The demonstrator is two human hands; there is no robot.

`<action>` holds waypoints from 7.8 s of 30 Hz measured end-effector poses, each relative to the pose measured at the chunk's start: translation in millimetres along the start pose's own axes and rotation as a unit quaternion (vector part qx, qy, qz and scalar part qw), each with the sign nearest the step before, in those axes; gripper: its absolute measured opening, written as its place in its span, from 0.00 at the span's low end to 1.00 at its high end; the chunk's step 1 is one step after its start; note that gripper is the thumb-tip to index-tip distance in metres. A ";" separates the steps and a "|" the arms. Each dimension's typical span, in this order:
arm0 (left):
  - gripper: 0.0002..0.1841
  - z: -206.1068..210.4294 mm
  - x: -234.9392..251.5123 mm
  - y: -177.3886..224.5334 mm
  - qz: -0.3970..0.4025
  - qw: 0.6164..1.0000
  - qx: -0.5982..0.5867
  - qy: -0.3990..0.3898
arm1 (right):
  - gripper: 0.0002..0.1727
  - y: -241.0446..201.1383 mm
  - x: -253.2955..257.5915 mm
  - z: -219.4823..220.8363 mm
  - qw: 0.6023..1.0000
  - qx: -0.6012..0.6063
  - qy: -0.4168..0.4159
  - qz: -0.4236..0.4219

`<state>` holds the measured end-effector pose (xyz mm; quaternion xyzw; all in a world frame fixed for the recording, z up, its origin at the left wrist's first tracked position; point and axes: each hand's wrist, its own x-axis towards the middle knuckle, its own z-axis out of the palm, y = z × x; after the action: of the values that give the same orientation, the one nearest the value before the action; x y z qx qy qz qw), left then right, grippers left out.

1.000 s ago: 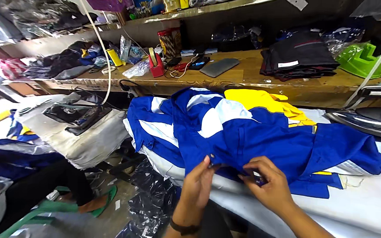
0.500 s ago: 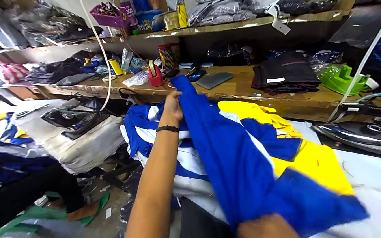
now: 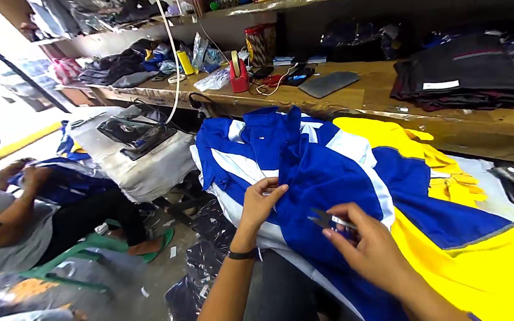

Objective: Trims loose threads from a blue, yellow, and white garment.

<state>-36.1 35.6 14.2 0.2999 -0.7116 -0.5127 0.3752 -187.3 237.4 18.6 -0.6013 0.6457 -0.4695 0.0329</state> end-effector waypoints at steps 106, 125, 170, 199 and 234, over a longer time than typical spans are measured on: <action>0.08 47.9 -89.0 12.0 0.235 0.956 -0.126 0.126 | 0.26 -23.4 2.6 37.9 0.778 0.562 -0.184 0.212; 0.08 54.3 -97.0 17.8 0.198 0.962 -0.124 0.144 | 0.24 -14.0 -1.6 35.9 0.791 0.558 -0.184 0.171; 0.09 50.9 -100.5 14.6 0.135 0.956 -0.252 0.068 | 0.24 0.1 -3.4 44.7 0.794 0.565 -0.205 0.093; 0.09 42.6 -96.0 10.6 0.166 0.963 -0.209 0.029 | 0.26 -7.4 1.8 44.9 0.769 0.588 -0.207 0.143; 0.05 41.7 -84.3 37.4 -0.001 0.903 -0.427 -0.054 | 0.08 -13.7 38.4 14.3 0.813 0.555 -0.113 0.136</action>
<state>-27.3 136.0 22.8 0.0838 -0.4430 -0.7834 0.4277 -178.9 200.6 39.5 -0.4351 0.3422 -0.6680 0.4974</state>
